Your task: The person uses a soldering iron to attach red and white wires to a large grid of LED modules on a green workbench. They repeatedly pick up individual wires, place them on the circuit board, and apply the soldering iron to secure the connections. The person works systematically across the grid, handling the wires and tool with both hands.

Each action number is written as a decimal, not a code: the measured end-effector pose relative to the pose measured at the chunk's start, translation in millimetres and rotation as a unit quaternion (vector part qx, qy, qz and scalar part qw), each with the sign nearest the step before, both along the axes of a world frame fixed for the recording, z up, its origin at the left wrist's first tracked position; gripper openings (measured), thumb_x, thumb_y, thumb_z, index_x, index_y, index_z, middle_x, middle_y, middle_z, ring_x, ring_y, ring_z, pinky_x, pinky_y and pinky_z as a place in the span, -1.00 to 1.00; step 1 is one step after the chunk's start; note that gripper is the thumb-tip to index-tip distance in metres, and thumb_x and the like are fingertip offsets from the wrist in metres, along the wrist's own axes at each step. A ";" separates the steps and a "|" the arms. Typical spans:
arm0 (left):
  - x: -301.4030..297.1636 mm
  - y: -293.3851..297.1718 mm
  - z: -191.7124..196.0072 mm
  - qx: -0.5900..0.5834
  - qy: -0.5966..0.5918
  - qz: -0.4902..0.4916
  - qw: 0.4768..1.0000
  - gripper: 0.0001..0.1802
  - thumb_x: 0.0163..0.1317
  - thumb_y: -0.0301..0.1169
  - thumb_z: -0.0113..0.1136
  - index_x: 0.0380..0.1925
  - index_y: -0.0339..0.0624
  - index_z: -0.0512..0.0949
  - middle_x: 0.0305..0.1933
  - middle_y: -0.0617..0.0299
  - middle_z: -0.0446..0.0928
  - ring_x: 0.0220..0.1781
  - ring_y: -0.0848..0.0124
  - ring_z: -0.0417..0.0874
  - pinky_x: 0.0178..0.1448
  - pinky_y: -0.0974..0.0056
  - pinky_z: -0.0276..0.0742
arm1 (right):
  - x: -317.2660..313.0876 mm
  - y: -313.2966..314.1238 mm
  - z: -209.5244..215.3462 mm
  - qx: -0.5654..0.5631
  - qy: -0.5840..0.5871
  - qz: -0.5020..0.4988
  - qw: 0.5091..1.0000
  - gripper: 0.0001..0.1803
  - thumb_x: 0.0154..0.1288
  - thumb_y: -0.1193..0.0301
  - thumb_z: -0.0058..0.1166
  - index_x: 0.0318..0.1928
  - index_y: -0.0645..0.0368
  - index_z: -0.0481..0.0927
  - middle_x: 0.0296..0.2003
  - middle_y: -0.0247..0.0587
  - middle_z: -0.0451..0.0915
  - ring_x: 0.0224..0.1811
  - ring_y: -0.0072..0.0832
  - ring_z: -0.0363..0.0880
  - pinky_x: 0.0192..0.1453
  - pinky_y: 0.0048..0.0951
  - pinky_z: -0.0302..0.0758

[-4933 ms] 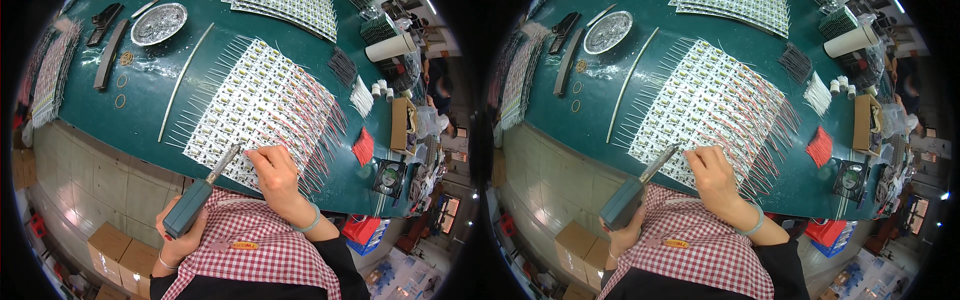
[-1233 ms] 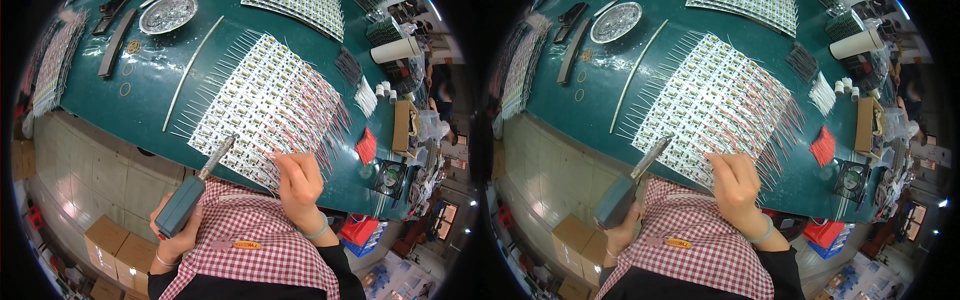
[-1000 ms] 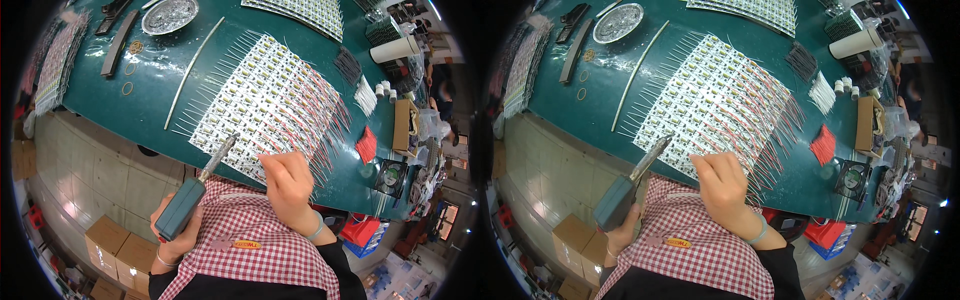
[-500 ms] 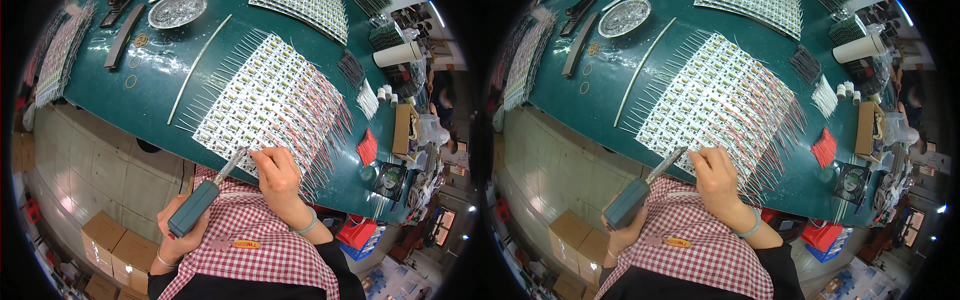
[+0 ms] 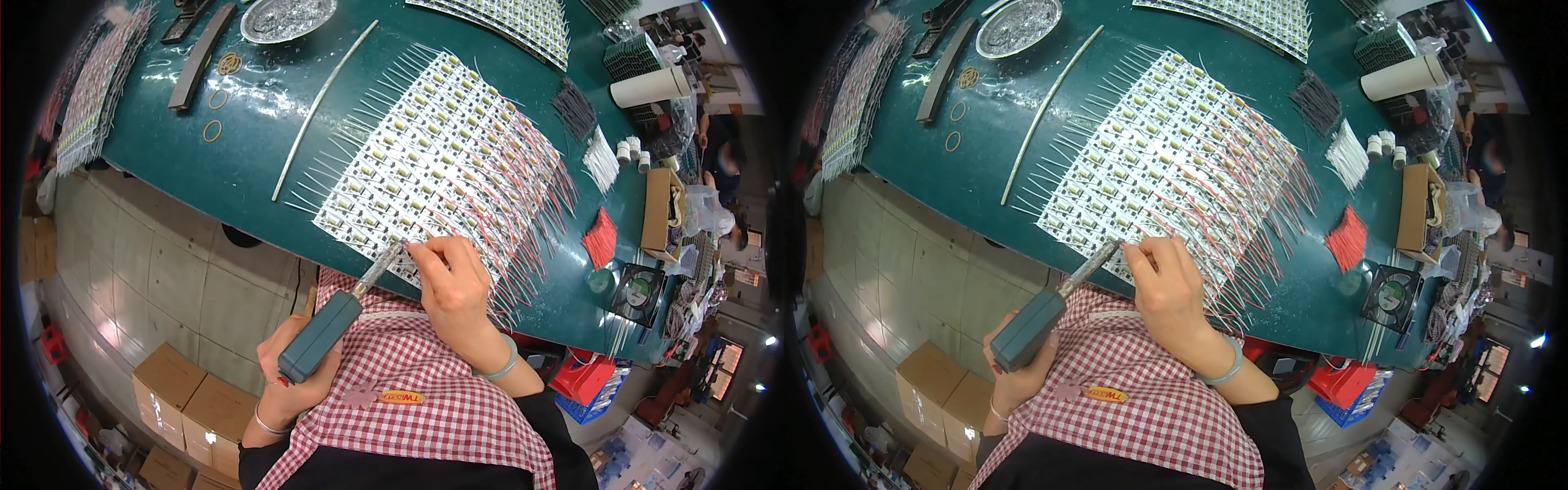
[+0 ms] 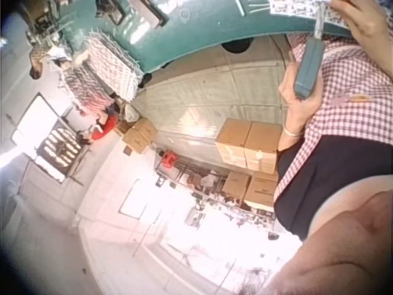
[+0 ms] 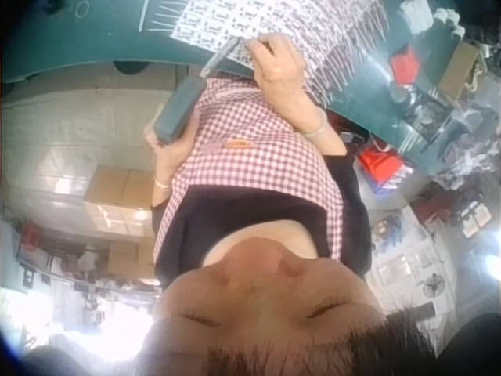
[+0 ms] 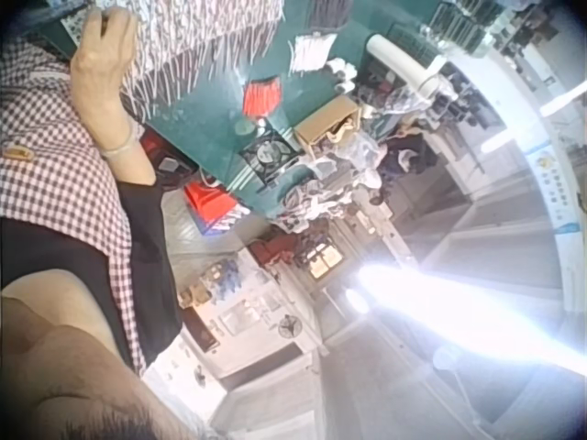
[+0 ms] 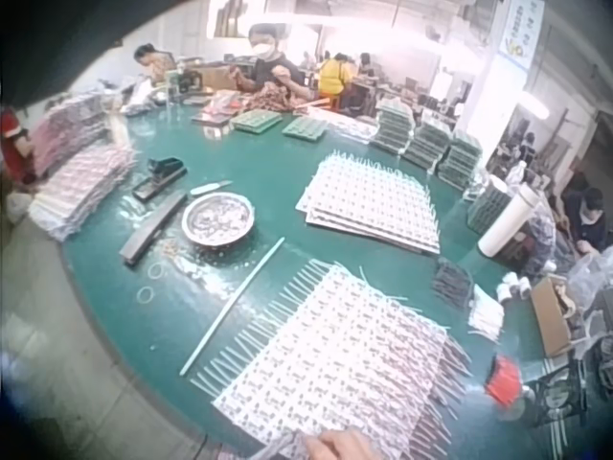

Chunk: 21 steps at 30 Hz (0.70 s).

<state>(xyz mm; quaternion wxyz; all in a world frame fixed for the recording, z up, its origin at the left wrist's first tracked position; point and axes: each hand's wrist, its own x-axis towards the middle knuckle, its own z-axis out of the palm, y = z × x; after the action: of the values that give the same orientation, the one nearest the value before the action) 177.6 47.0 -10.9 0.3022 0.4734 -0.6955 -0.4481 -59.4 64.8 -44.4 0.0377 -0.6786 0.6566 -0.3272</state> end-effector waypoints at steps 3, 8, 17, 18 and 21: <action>0.2 -1.5 -2.3 -0.034 -0.001 -0.013 0.999 -0.83 -0.01 -0.67 0.40 -0.37 -0.40 0.64 -0.40 0.10 0.60 -0.45 0.35 0.66 -0.35 0.35 0.54 | 1.8 -0.5 2.1 0.010 -0.004 -0.014 1.000 -0.69 0.02 0.72 0.28 -0.16 0.26 0.70 -0.32 -0.16 0.55 -0.32 -0.27 0.55 -0.30 -0.32 0.51; 4.8 2.2 -8.3 -0.071 0.006 -0.004 0.997 -0.81 -0.01 -0.67 0.39 -0.33 -0.42 0.66 -0.40 0.07 0.59 -0.49 0.31 0.65 -0.40 0.34 0.52 | 2.7 -0.2 3.0 0.014 -0.004 -0.020 1.000 -0.69 0.01 0.73 0.31 -0.18 0.25 0.71 -0.34 -0.16 0.55 -0.31 -0.27 0.57 -0.29 -0.32 0.51; 5.9 6.0 -5.0 -0.039 0.005 0.005 0.999 -0.77 0.02 -0.66 0.39 -0.27 -0.47 0.65 -0.28 -0.01 0.67 -0.36 0.26 0.73 -0.27 0.32 0.61 | 2.7 -0.8 1.6 0.001 0.000 -0.025 1.000 -0.69 0.00 0.72 0.31 -0.18 0.24 0.71 -0.39 -0.20 0.51 -0.36 -0.29 0.52 -0.34 -0.32 0.46; 6.7 7.5 -5.2 -0.024 0.012 0.011 1.000 -0.77 0.02 -0.66 0.39 -0.26 -0.47 0.65 -0.26 -0.02 0.68 -0.34 0.25 0.74 -0.25 0.32 0.62 | 2.9 0.2 2.7 0.001 0.005 -0.026 1.000 -0.69 0.00 0.72 0.32 -0.19 0.23 0.71 -0.41 -0.21 0.50 -0.37 -0.29 0.51 -0.36 -0.32 0.44; 9.5 9.3 -5.6 -0.006 0.017 0.014 1.000 -0.75 0.02 -0.67 0.39 -0.25 -0.48 0.65 -0.24 -0.03 0.69 -0.32 0.23 0.75 -0.22 0.30 0.63 | 2.3 6.1 6.9 -0.018 0.005 -0.030 0.999 -0.69 0.00 0.72 0.33 -0.19 0.22 0.72 -0.46 -0.24 0.47 -0.42 -0.31 0.47 -0.40 -0.32 0.39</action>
<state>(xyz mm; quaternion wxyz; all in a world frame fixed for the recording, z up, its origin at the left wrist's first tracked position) 187.0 56.3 -16.6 0.3236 0.4734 -0.6862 -0.4475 -57.1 71.0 -37.6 0.0122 -0.6609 0.6705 -0.3368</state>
